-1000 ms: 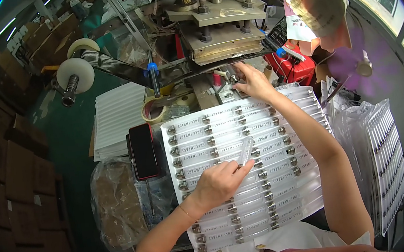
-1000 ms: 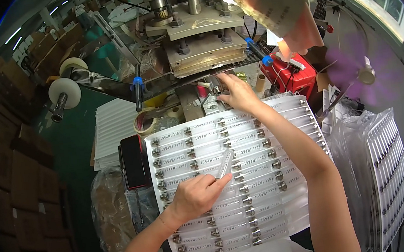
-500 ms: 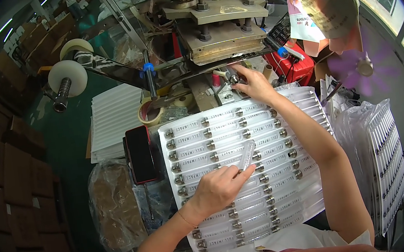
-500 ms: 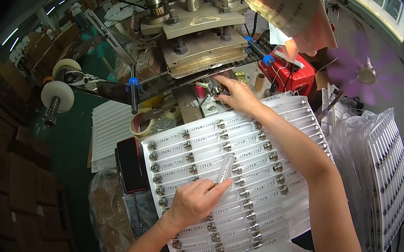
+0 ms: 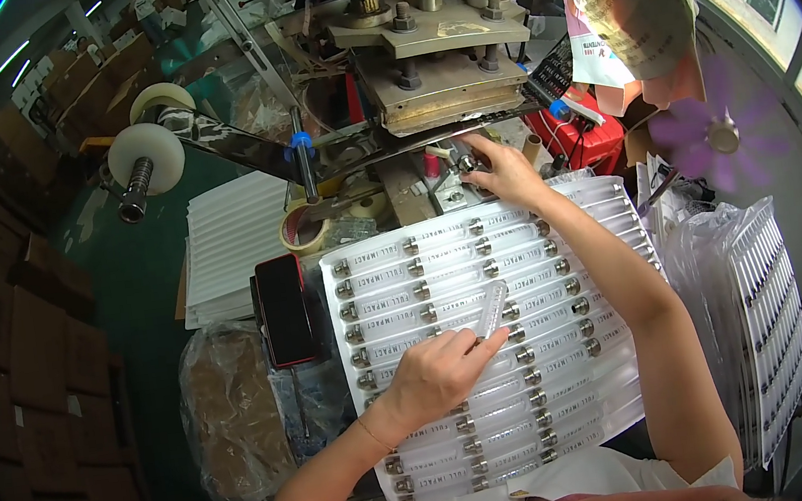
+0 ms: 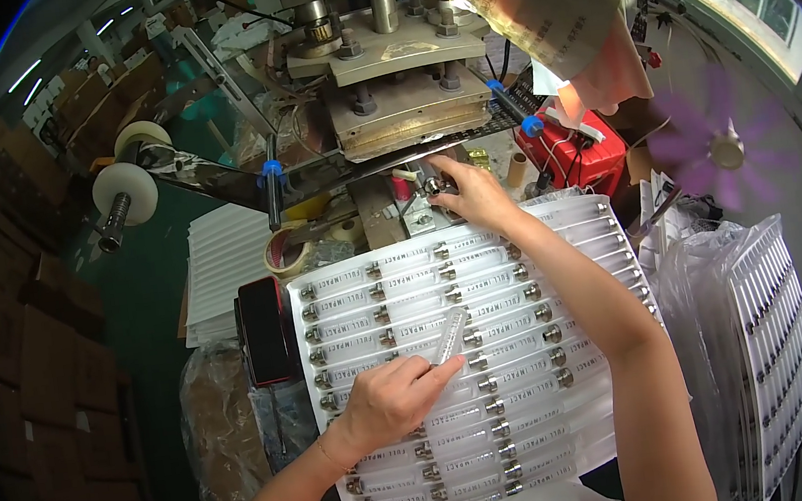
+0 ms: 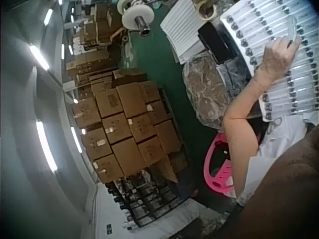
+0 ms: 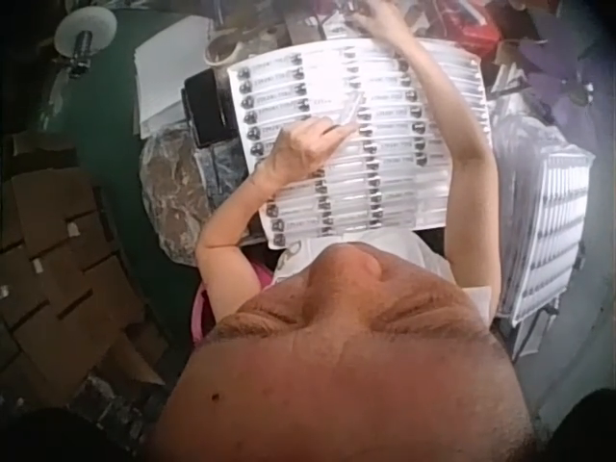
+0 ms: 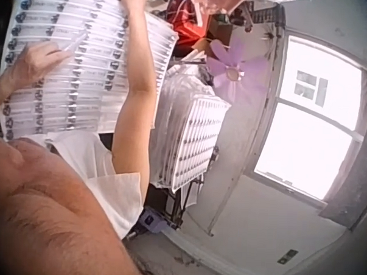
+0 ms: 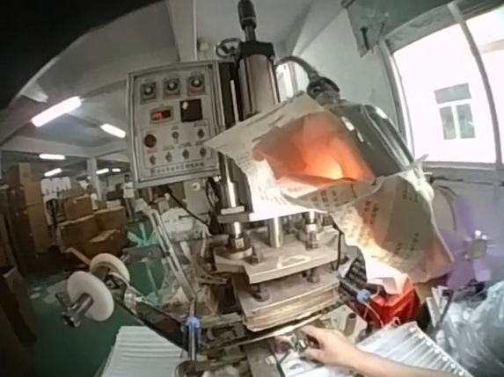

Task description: Placing small metal components into a plastic organizer/fixture.

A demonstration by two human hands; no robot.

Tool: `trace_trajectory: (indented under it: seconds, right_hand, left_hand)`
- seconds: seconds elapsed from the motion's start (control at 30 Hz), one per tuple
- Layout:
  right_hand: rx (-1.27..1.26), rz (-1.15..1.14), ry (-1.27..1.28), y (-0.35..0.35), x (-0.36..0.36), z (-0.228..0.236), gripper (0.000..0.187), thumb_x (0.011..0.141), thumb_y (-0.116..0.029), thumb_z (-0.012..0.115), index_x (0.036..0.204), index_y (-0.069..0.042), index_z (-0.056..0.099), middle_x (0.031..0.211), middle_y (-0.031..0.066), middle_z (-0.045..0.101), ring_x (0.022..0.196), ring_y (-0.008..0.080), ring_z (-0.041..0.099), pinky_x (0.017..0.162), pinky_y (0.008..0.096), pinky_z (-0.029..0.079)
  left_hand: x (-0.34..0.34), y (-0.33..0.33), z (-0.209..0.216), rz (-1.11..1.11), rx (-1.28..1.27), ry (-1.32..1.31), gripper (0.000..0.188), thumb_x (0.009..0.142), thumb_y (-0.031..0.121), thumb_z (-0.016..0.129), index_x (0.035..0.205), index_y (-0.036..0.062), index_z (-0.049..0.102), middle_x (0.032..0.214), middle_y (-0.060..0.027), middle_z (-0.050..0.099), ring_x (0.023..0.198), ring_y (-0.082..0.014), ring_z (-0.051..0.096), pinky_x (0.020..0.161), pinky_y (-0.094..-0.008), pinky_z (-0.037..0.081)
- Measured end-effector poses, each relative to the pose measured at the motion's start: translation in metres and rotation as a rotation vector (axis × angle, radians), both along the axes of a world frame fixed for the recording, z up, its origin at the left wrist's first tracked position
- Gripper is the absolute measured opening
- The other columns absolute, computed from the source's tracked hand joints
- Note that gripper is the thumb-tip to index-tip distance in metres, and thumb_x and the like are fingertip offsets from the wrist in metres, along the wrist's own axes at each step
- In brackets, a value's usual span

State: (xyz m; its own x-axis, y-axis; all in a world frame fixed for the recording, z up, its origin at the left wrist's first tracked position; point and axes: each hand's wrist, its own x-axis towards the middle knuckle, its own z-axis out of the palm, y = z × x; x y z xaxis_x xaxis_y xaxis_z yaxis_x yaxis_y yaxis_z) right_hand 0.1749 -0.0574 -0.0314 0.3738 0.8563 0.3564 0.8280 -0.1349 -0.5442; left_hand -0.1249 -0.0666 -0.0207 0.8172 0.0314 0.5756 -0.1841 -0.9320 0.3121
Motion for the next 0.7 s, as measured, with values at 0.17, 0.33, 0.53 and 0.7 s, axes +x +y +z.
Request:
trace_trajectory:
  seconds: [0.17, 0.33, 0.53, 0.7]
  right_hand:
    - [-0.129, -0.027, 0.071, 0.001, 0.002, 0.009, 0.074, 0.075, -0.016, 0.075, 0.138, -0.009, 0.037, 0.118, 0.0200, 0.060, 0.107, 0.0309, 0.061, 0.089, 0.0370, 0.048]
    - [-0.065, 0.092, 0.001, -0.042, 0.002, 0.035, 0.079, 0.075, -0.017, 0.074, 0.142, -0.016, 0.033, 0.124, 0.0195, 0.056, 0.106, 0.0336, 0.059, 0.089, 0.0402, 0.047]
    - [-0.113, 0.102, -0.014, -0.126, 0.031, 0.050, 0.059, 0.074, -0.010, 0.071, 0.129, -0.009, 0.051, 0.110, 0.0166, 0.061, 0.102, 0.0280, 0.061, 0.089, 0.0356, 0.047]
    - [-0.073, 0.116, 0.105, -0.123, 0.043, 0.031, 0.046, 0.077, -0.011, 0.069, 0.121, -0.003, 0.057, 0.107, 0.0158, 0.062, 0.100, 0.0252, 0.062, 0.087, 0.0338, 0.049]
  left_hand:
    - [0.000, 0.001, 0.003, 0.003, 0.005, 0.003, 0.037, 0.074, 0.004, 0.065, 0.110, 0.0120, 0.067, 0.063, -0.0016, 0.047, 0.052, -0.0155, 0.052, 0.045, -0.0289, 0.043]
    - [-0.005, -0.001, 0.007, 0.050, 0.029, 0.013, 0.036, 0.077, 0.004, 0.063, 0.112, 0.0092, 0.064, 0.067, -0.0030, 0.050, 0.055, -0.0158, 0.054, 0.049, -0.0278, 0.046]
    - [-0.008, -0.006, 0.013, 0.040, -0.134, -0.070, 0.032, 0.078, 0.006, 0.067, 0.110, 0.0117, 0.066, 0.065, -0.0034, 0.054, 0.055, -0.0185, 0.056, 0.048, -0.0305, 0.045]
    - [0.001, -0.010, 0.007, 0.004, -0.136, -0.058, 0.034, 0.077, 0.005, 0.067, 0.111, 0.0125, 0.065, 0.067, -0.0041, 0.055, 0.056, -0.0192, 0.056, 0.049, -0.0305, 0.046]
